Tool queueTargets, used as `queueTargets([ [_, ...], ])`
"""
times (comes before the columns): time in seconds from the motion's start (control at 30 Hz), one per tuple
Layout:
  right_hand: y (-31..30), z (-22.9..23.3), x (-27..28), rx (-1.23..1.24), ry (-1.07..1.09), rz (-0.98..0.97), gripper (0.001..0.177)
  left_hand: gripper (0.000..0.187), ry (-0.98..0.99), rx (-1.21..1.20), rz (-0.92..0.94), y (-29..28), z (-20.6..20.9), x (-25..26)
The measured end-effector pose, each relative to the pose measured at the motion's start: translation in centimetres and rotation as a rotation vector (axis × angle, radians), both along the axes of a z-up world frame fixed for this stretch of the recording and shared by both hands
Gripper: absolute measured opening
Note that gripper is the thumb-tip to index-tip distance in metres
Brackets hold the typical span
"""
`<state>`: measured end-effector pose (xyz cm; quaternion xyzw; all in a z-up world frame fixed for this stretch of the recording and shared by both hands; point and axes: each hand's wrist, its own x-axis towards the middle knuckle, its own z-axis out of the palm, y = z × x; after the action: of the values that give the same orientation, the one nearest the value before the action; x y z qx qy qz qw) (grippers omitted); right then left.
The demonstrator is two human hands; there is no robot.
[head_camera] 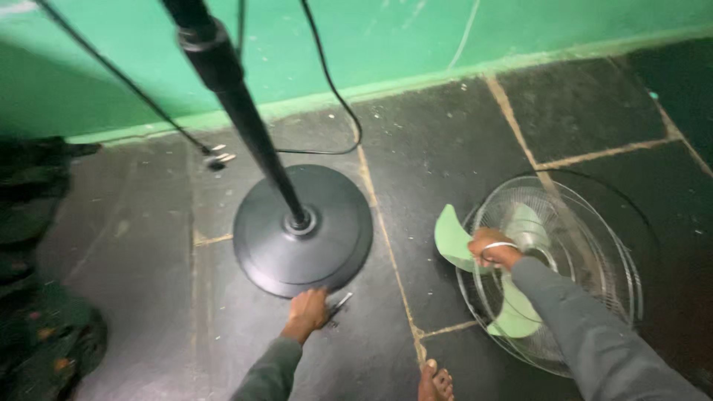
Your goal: The person reassembles a standing electric fan by attaching the front wire cage to the motor housing and securing it with a screw. The fan blades remain detached and are not installed during the clip.
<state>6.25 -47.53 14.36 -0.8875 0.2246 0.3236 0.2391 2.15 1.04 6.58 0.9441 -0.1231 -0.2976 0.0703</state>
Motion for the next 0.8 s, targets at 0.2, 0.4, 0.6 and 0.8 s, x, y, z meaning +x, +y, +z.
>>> queueTargets([
  [0.2, -4.1, 0.8, 1.8, 0.075, -0.129, -0.045, 0.027, 0.036, -0.155, -0.199, -0.241, 2.0, 15.3, 0.8],
  [0.4, -8.3, 10.7, 3.3, 0.192, -0.267, -0.357, 0.035, 0.031, -0.361, -0.421, -0.192, 3.1, 29.1, -0.7],
  [0.6, -9.1, 25.1, -0.7, 0.365, -0.723, -0.461, 0.029, 0.030, -0.577, -0.663, -0.275, 2.2, 37.6, -2.9],
  [0.8, 0.0, 39.0, -3.0, 0.551, -1.134, -0.369, 0.021, 0.066, -0.581, -0.769, -0.264, 2.0, 43.4, -6.1],
])
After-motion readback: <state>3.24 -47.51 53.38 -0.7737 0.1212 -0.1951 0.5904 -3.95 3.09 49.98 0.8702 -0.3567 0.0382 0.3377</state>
